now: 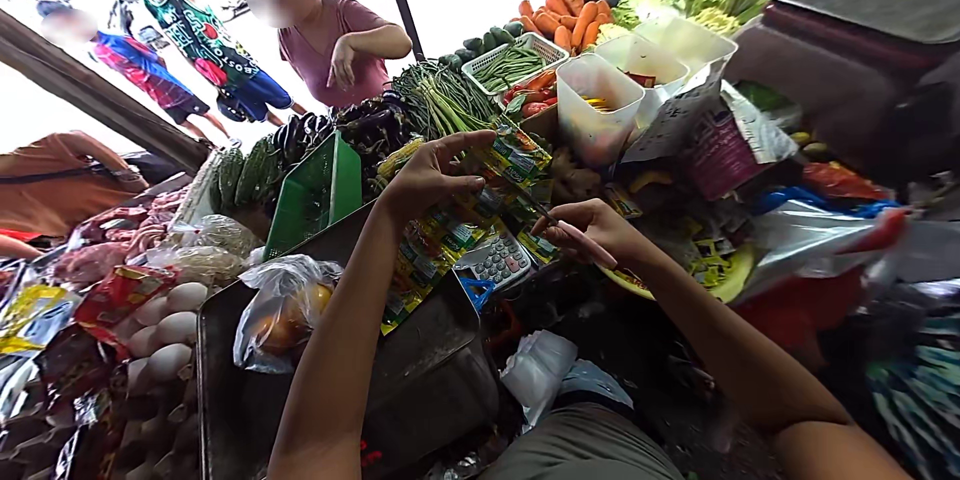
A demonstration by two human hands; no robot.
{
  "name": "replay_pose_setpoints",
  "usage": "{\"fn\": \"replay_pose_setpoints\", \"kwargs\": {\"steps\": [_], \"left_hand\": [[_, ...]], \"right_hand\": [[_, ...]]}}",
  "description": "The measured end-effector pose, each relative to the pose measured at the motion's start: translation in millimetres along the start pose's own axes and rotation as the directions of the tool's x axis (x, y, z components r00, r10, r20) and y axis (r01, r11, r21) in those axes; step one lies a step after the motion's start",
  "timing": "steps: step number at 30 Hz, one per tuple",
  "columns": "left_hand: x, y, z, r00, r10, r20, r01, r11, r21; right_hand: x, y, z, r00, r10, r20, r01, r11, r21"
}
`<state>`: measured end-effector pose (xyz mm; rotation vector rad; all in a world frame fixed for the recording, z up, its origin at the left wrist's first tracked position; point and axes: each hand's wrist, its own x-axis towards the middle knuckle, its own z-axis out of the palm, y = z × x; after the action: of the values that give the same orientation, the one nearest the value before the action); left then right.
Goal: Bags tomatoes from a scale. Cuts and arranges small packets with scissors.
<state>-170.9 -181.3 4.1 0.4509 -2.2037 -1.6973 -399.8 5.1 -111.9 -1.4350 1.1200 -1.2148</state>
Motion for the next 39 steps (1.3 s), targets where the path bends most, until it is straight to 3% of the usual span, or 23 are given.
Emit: {"fn": "replay_pose_setpoints", "kwargs": {"steps": [22, 32, 36, 39], "left_hand": [[3, -1, 5, 0.993, 0.002, 0.117, 0.002, 0.999, -0.040], [6, -10, 5, 0.991, -0.072, 0.109, 0.072, 0.997, 0.006], [11, -14, 9, 0.989, -0.110, 0.101, 0.097, 0.987, 0.124], [10, -16, 9, 0.986, -0.122, 0.117, 0.103, 0.982, 0.161]], "right_hand": [[20, -1, 4, 1.000, -0.006, 0.015, 0.006, 1.000, 0.024], [11, 8, 5, 0.998, 0.060, -0.011, -0.060, 0.998, -0.002], [0, 15, -2, 0.993, 0.045, -0.108, -0.031, 0.991, 0.132], [1, 20, 2, 0.899, -0.044, -0.435, 0.046, 0.999, -0.006]]}}
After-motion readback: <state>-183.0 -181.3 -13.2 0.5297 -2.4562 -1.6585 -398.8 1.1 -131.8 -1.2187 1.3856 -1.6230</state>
